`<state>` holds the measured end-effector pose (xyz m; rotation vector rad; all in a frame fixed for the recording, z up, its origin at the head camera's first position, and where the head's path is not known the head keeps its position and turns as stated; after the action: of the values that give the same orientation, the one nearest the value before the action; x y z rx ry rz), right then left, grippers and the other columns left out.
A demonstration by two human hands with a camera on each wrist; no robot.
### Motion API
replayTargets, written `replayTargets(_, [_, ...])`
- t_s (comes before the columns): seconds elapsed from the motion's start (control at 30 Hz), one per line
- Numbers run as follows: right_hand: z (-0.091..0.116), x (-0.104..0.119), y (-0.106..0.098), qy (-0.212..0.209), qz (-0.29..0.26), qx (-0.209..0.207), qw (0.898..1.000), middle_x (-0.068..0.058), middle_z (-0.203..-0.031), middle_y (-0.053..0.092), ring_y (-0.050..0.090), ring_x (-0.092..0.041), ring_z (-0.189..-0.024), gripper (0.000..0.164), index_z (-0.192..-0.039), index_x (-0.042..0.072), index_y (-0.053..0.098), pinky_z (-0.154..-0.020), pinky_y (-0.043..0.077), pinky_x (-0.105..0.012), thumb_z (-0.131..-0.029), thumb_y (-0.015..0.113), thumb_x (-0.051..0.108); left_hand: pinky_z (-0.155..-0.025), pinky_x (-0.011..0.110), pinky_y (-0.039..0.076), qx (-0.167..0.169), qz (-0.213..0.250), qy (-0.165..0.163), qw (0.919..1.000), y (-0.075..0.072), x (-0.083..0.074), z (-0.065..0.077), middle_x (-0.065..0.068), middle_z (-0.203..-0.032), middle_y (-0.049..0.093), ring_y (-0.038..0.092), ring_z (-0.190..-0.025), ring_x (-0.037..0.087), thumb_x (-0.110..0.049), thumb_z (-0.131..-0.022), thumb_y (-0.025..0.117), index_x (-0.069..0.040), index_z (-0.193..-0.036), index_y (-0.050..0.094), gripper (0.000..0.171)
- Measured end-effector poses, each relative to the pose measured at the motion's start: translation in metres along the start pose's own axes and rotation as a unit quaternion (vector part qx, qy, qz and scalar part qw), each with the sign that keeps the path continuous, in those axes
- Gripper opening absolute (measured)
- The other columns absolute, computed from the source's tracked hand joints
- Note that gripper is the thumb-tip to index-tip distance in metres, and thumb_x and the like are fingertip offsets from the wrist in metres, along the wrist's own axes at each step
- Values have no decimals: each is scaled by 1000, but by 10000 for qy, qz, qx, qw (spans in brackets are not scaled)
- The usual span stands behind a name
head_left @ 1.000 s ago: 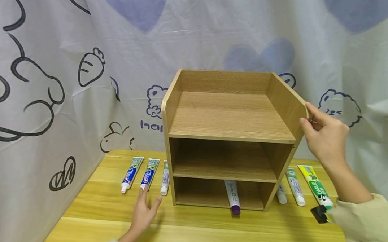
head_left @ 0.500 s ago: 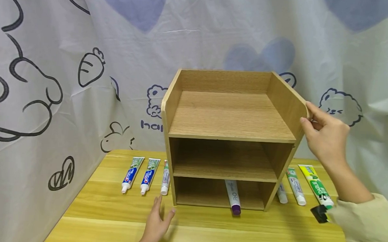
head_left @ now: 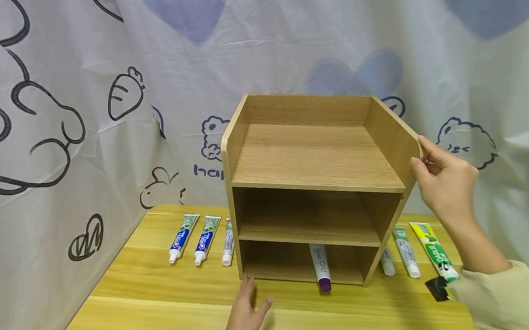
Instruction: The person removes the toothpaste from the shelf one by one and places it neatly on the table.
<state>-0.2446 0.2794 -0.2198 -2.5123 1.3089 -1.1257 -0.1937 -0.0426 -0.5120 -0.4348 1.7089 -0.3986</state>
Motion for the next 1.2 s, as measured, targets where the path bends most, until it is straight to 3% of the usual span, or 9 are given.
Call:
replayTargets(0.3, [0, -2, 1, 139, -153, 90, 9997, -28, -114, 58, 35, 36, -67, 41, -123, 2, 57, -60, 36, 7, -83, 60, -3, -104, 61, 26, 411, 279, 153, 9986, 27, -16, -7, 36, -144, 24, 26, -131, 52, -26, -86, 63, 16, -135, 32, 72])
replayTargets(0.63, [1, -1, 2, 104, -27, 76, 9999, -30, -112, 59, 34, 36, -66, 41, -123, 2, 57, -59, 34, 8, -83, 60, -2, -101, 51, 36, 47, 482, 91, 9988, 58, -28, -14, 32, -137, 39, 39, -126, 46, -27, -82, 68, 14, -131, 40, 70])
replayTargets(0.93, [1, -2, 3, 132, -15, 72, 9999, -30, -112, 59, 34, 36, -66, 41, -124, 2, 57, -57, 34, 8, -83, 60, -2, -93, 44, 47, -195, 575, 225, 9979, 84, -38, -18, 34, -126, 50, 51, -115, 44, -24, -77, 74, 17, -124, 47, 68])
replayTargets(1.2, [1, -2, 2, 153, -158, 27, 9998, -31, -113, 58, 36, 36, -66, 42, -123, 2, 57, -58, 36, 7, -82, 61, -4, -81, 34, 55, -665, 233, 397, 9967, 106, -50, -25, 30, -111, 61, 65, -97, 36, -23, -71, 78, 15, -113, 58, 60])
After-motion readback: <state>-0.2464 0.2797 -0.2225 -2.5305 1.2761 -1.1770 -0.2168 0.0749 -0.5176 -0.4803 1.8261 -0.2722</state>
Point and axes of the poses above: each hand's wrist, its own z-axis away from the middle knuckle, its own y-axis out of the palm, x = y × z, the point moved 3 cm from there along -z, towards the middle knuckle
